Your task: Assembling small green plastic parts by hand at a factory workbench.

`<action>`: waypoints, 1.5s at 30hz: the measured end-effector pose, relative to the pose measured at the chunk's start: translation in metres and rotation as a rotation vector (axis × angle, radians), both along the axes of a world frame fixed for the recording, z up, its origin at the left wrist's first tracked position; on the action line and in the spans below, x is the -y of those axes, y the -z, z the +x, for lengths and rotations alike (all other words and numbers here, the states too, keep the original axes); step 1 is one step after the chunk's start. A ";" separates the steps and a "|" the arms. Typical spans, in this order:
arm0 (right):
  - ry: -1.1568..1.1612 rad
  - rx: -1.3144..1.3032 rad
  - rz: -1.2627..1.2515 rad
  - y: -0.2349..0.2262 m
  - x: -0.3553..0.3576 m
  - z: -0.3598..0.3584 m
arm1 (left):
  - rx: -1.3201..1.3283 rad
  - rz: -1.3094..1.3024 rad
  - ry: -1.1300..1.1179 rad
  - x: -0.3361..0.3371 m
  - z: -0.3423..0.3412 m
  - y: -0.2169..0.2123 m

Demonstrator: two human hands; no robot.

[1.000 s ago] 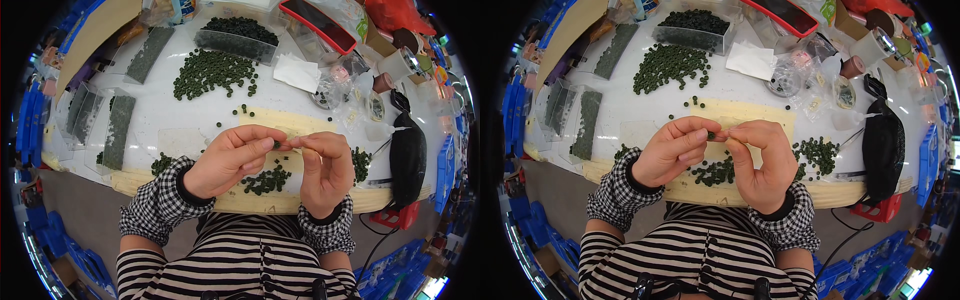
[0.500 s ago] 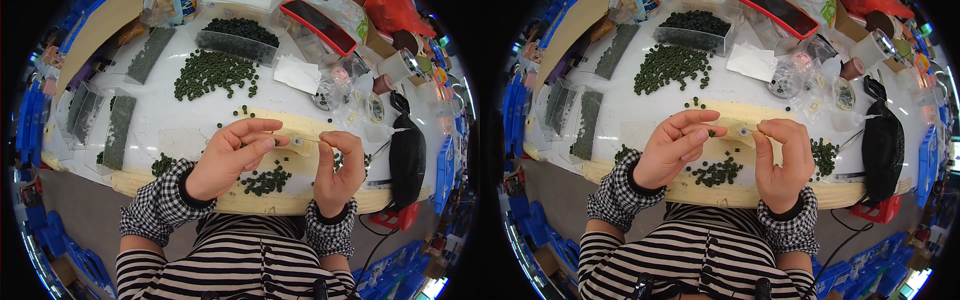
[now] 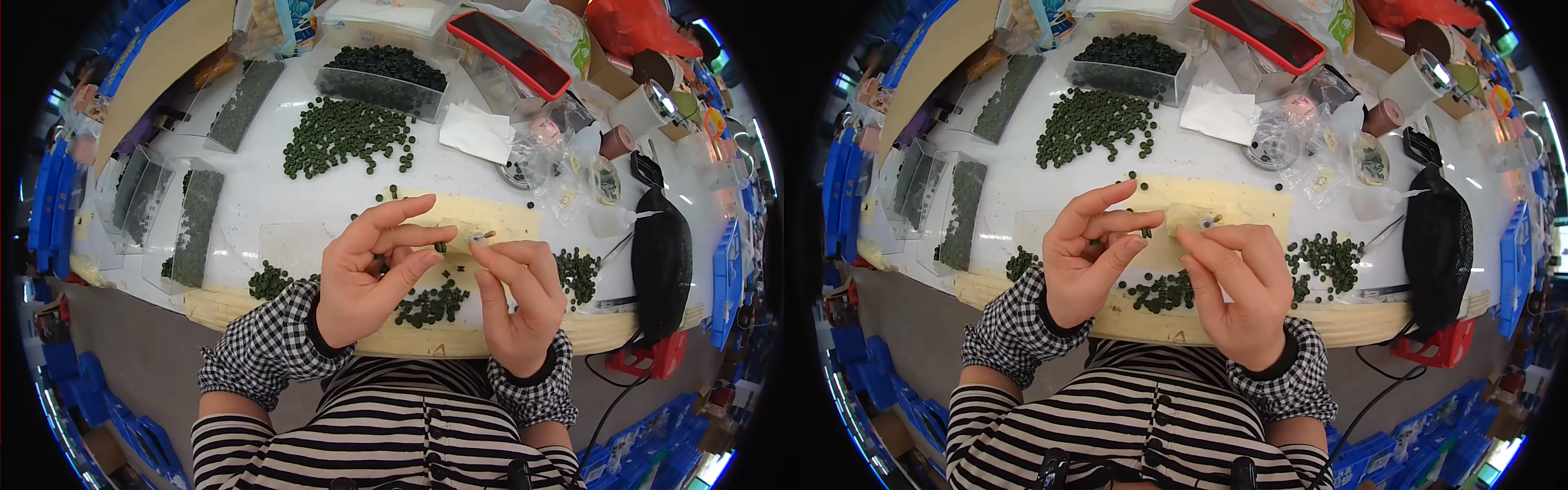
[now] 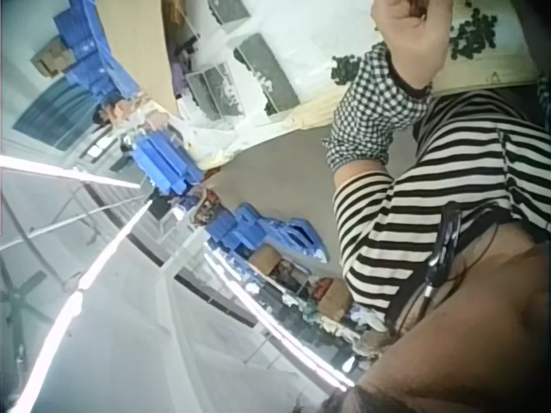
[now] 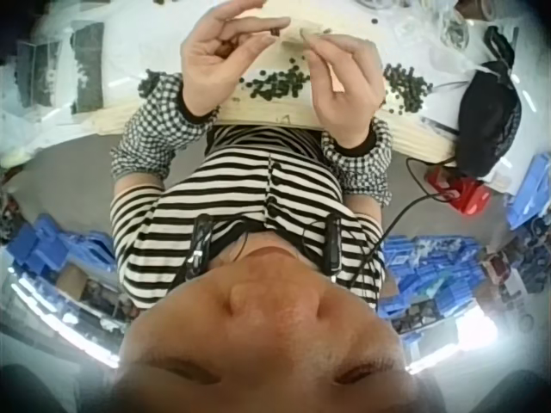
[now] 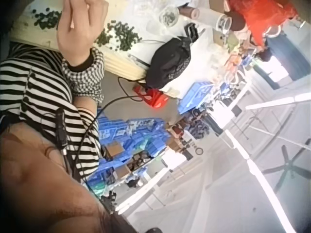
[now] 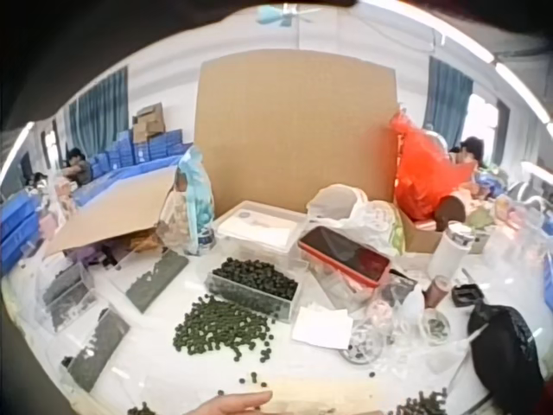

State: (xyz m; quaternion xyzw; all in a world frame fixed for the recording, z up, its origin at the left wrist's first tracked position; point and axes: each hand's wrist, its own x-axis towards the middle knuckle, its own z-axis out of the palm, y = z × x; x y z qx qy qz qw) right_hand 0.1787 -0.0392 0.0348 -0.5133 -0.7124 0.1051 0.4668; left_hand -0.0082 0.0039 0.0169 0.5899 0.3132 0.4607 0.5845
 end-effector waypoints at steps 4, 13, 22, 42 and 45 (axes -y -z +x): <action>-0.081 -0.123 -0.054 0.004 0.001 -0.009 | -0.058 -0.013 0.008 0.001 -0.001 -0.003; -0.141 -0.140 -0.024 0.006 -0.001 -0.011 | 0.127 -0.063 -0.015 -0.003 0.003 0.005; -0.140 -0.148 -0.014 0.010 -0.003 -0.009 | 0.102 -0.083 -0.022 -0.003 0.004 0.004; -0.168 -0.085 0.011 0.012 -0.005 -0.007 | 0.036 -0.046 0.057 -0.006 -0.003 0.004; -0.179 -0.056 0.030 0.012 -0.006 -0.007 | 0.030 -0.067 0.060 -0.006 -0.004 0.004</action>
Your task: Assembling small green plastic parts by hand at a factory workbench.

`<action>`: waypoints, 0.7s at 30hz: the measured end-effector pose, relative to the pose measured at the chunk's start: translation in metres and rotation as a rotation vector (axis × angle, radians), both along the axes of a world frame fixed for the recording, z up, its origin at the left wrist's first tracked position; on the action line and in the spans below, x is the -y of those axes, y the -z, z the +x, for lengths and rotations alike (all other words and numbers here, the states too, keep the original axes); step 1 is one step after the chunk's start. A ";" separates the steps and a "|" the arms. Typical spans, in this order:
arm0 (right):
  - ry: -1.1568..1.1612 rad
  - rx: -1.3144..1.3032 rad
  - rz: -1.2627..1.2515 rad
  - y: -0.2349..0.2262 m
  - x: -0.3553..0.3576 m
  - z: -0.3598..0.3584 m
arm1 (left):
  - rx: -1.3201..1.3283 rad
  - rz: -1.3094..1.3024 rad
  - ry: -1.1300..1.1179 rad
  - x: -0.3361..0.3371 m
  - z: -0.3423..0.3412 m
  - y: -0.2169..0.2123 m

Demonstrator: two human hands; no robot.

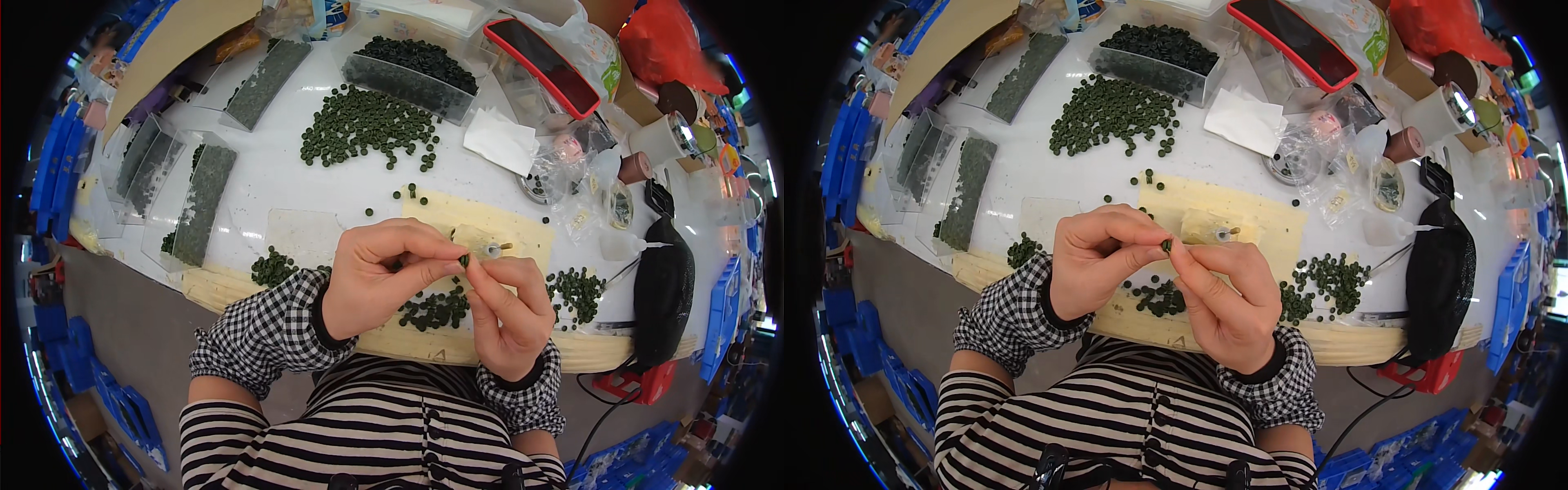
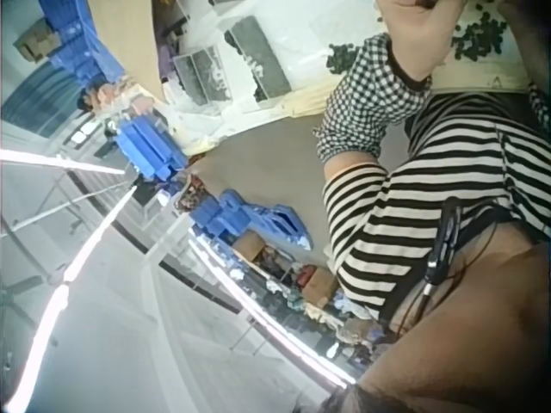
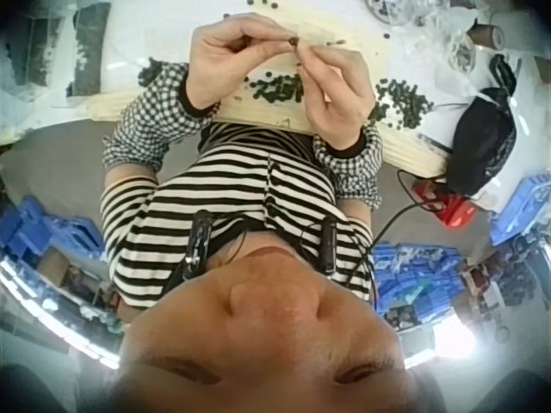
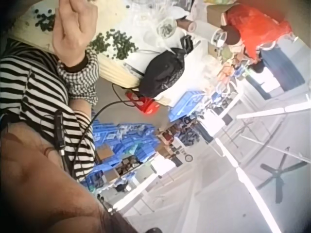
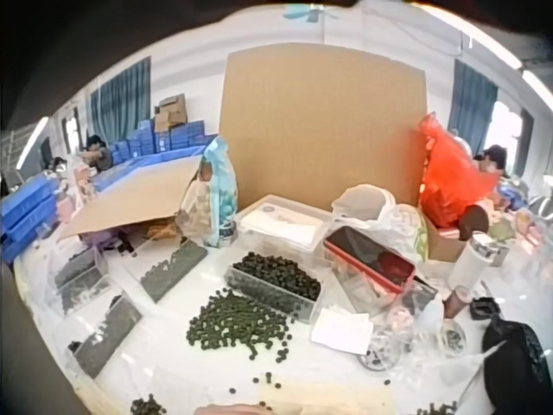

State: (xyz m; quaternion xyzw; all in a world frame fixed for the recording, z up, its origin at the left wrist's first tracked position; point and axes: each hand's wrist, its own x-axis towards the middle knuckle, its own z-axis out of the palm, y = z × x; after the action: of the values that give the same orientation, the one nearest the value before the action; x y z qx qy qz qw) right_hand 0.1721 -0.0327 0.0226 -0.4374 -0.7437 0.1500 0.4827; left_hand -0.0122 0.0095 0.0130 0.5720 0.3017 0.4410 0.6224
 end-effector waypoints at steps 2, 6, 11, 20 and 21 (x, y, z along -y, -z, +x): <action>-0.005 0.007 0.004 0.000 0.000 0.000 | 0.009 -0.011 0.000 0.000 0.000 0.000; -0.011 0.022 0.018 0.002 -0.001 0.001 | 0.011 0.006 0.005 0.000 0.000 0.002; -0.034 0.015 -0.001 0.002 0.000 0.003 | -0.054 0.152 -0.012 -0.001 0.000 -0.002; -0.046 -0.041 -0.046 0.001 0.002 0.004 | -0.034 0.152 -0.001 -0.003 0.001 0.001; -0.044 -0.050 -0.045 0.001 0.002 0.004 | -0.021 0.126 0.008 -0.003 0.001 0.001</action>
State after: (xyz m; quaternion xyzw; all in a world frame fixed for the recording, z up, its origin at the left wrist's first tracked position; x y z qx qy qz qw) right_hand 0.1757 -0.0345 0.0220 -0.4280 -0.7373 0.1882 0.4876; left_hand -0.0111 0.0121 0.0119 0.6159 0.2777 0.4506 0.5835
